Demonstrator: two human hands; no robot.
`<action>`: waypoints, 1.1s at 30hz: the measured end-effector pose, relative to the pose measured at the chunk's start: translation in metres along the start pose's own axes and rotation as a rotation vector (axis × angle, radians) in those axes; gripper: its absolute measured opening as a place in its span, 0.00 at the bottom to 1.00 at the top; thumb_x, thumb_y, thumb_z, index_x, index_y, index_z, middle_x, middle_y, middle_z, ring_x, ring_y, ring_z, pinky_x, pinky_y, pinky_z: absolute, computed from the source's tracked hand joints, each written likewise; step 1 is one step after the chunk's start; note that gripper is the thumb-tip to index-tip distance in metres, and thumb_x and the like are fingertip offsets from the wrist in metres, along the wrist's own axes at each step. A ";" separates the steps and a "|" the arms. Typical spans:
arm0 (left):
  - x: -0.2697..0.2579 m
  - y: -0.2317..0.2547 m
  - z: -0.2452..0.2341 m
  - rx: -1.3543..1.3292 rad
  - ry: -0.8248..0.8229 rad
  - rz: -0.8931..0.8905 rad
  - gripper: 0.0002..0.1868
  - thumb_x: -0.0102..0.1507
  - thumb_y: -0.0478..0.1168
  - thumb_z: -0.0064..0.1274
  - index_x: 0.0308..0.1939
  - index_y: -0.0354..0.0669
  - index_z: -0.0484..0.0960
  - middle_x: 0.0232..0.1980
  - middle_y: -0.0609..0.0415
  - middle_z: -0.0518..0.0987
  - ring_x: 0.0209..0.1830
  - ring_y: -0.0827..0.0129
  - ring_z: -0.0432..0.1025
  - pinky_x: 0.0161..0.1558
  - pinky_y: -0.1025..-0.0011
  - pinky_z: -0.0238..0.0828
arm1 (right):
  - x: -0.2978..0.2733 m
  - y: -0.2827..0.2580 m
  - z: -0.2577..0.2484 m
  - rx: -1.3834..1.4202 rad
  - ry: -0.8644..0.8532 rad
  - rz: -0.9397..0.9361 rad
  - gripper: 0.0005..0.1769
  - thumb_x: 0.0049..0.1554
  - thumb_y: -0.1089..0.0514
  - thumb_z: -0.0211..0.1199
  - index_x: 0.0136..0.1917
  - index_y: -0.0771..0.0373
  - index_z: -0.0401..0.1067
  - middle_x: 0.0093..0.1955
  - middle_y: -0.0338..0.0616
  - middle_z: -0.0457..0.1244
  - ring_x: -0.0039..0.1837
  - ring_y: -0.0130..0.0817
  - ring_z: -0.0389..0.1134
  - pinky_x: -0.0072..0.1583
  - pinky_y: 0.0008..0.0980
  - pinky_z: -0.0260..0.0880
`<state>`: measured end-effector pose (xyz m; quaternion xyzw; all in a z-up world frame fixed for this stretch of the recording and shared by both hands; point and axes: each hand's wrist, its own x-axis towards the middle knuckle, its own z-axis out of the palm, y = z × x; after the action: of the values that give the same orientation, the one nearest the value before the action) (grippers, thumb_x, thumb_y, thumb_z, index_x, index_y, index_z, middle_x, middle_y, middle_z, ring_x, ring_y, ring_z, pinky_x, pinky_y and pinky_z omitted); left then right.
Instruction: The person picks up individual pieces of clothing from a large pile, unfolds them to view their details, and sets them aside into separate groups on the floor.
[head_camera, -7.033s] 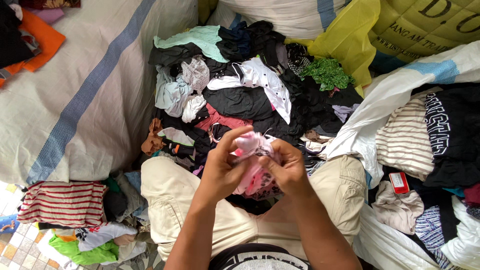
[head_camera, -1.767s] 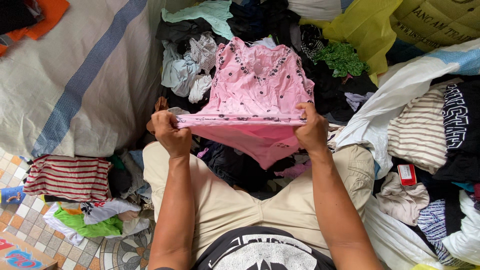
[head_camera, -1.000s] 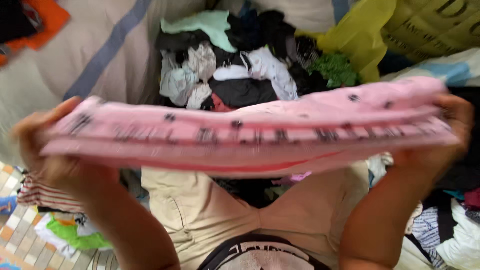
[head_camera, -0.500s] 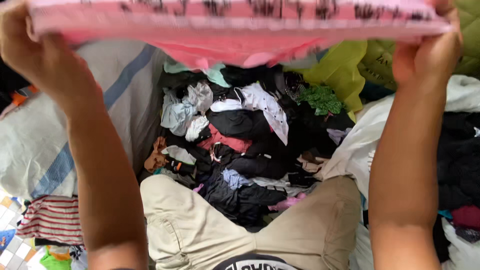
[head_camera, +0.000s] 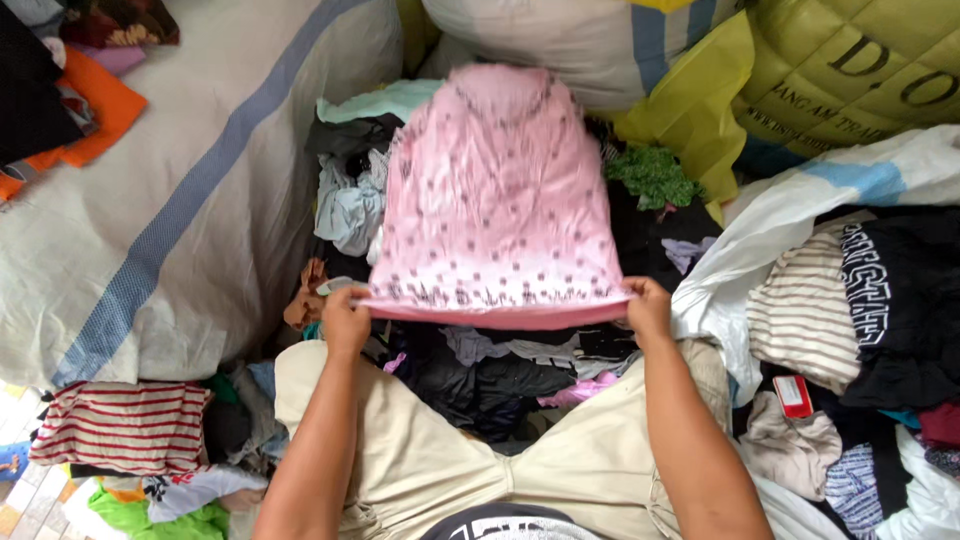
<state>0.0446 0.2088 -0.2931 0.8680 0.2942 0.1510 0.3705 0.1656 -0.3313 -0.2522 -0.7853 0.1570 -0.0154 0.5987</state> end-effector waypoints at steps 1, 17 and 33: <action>0.004 -0.010 0.008 0.006 -0.007 -0.005 0.15 0.61 0.30 0.56 0.44 0.55 0.92 0.49 0.45 0.84 0.54 0.40 0.79 0.63 0.46 0.75 | 0.025 0.041 -0.003 -0.003 -0.001 0.010 0.21 0.57 0.76 0.57 0.54 0.58 0.83 0.45 0.44 0.70 0.43 0.36 0.70 0.43 0.32 0.74; -0.026 -0.035 0.006 0.532 -0.530 0.009 0.03 0.64 0.44 0.65 0.41 0.59 0.92 0.57 0.44 0.82 0.55 0.36 0.83 0.57 0.41 0.81 | 0.037 0.084 -0.030 -1.142 -0.483 0.076 0.20 0.56 0.59 0.63 0.55 0.41 0.89 0.60 0.49 0.78 0.70 0.56 0.76 0.72 0.51 0.76; -0.025 -0.034 0.001 0.462 -0.549 -0.032 0.08 0.65 0.40 0.62 0.37 0.58 0.96 0.51 0.41 0.86 0.59 0.35 0.82 0.60 0.44 0.82 | -0.008 0.003 -0.042 -1.025 -0.555 0.095 0.22 0.56 0.63 0.62 0.59 0.53 0.89 0.65 0.58 0.77 0.75 0.62 0.71 0.77 0.58 0.70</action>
<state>0.0118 0.2112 -0.3202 0.9324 0.2237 -0.1639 0.2318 0.1484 -0.3697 -0.2421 -0.9415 0.0168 0.2954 0.1611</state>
